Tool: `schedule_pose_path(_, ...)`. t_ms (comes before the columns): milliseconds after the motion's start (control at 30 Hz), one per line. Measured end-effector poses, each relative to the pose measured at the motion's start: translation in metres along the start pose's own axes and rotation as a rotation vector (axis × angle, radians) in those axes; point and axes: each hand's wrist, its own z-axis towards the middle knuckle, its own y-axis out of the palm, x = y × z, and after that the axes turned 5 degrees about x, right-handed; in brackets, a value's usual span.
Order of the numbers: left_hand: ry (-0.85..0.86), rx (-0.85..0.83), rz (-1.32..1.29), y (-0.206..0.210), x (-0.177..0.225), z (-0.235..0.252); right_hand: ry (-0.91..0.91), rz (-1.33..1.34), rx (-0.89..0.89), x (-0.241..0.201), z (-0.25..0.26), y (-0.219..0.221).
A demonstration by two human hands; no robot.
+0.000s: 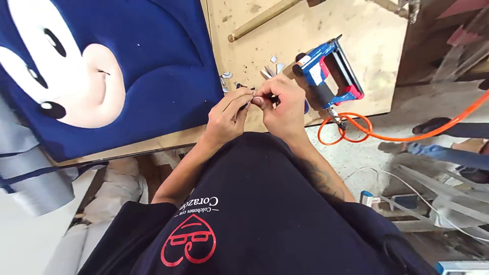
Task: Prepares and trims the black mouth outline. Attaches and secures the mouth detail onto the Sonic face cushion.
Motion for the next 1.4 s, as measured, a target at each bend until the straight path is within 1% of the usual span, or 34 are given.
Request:
schedule_pose_path(67, 0.035, 0.052, 0.034, 0.004, -0.002, -0.001, 0.006, 0.058, -0.04, 0.009, 0.007, 0.001)
schedule_pose_path(167, 0.054, 0.096, 0.061, 0.011, -0.008, -0.008, 0.029, 0.051, -0.092, 0.016, 0.01, 0.007)
schedule_pose_path(233, 0.07, 0.125, 0.056, 0.018, -0.019, -0.011, 0.039, 0.045, -0.054, 0.015, 0.008, 0.013)
schedule_pose_path(333, 0.113, 0.165, 0.064, 0.029, -0.031, -0.014, -0.036, -0.048, 0.053, 0.01, 0.005, 0.021)
schedule_pose_path(400, 0.111, 0.163, 0.069, 0.034, -0.031, -0.014, -0.1, -0.15, 0.097, 0.008, 0.004, 0.021)
schedule_pose_path(467, 0.076, 0.122, 0.053, 0.033, -0.026, -0.012, -0.139, -0.229, 0.106, 0.008, 0.004, 0.018)
schedule_pose_path(500, 0.039, 0.086, 0.029, 0.03, -0.021, -0.011, -0.145, -0.249, 0.101, 0.009, 0.004, 0.017)
schedule_pose_path(567, -0.092, 0.014, -0.066, 0.021, -0.011, -0.009, -0.153, -0.274, 0.066, 0.01, 0.002, 0.015)
schedule_pose_path(667, -0.378, -0.082, -0.398, 0.008, -0.007, -0.003, -0.212, -0.285, 0.021, 0.018, 0.0, 0.017)
schedule_pose_path(733, -0.543, -0.148, -0.607, -0.003, -0.016, 0.002, -0.278, -0.269, 0.005, 0.028, 0.001, 0.022)
schedule_pose_path(767, -0.615, -0.201, -0.634, -0.008, -0.024, 0.006, -0.295, -0.26, -0.021, 0.035, 0.001, 0.024)
schedule_pose_path(800, -0.673, -0.258, -0.585, -0.012, -0.031, 0.008, -0.304, -0.254, -0.057, 0.044, 0.001, 0.028)
schedule_pose_path(833, -0.701, -0.312, -0.458, -0.012, -0.039, 0.008, -0.304, -0.246, -0.1, 0.055, 0.0, 0.032)
schedule_pose_path(900, -0.663, -0.395, -0.168, -0.004, -0.051, 0.004, -0.286, -0.219, -0.185, 0.081, -0.001, 0.04)
schedule_pose_path(933, -0.608, -0.426, -0.044, 0.003, -0.054, -0.003, -0.273, -0.204, -0.216, 0.093, -0.004, 0.043)
schedule_pose_path(1000, -0.469, -0.472, 0.109, 0.018, -0.058, -0.019, -0.238, -0.172, -0.264, 0.113, -0.011, 0.048)
schedule_pose_path(1100, -0.328, -0.498, 0.285, 0.036, -0.068, -0.047, -0.241, -0.159, -0.311, 0.134, -0.022, 0.053)
schedule_pose_path(1167, -0.256, -0.446, 0.343, 0.043, -0.077, -0.063, -0.259, -0.157, -0.3, 0.141, -0.026, 0.057)
schedule_pose_path(1233, -0.204, -0.387, 0.347, 0.046, -0.084, -0.069, -0.245, -0.154, -0.291, 0.14, -0.025, 0.058)
schedule_pose_path(1400, -0.175, -0.337, 0.275, 0.048, -0.09, -0.075, -0.2, -0.191, -0.337, 0.134, -0.019, 0.061)
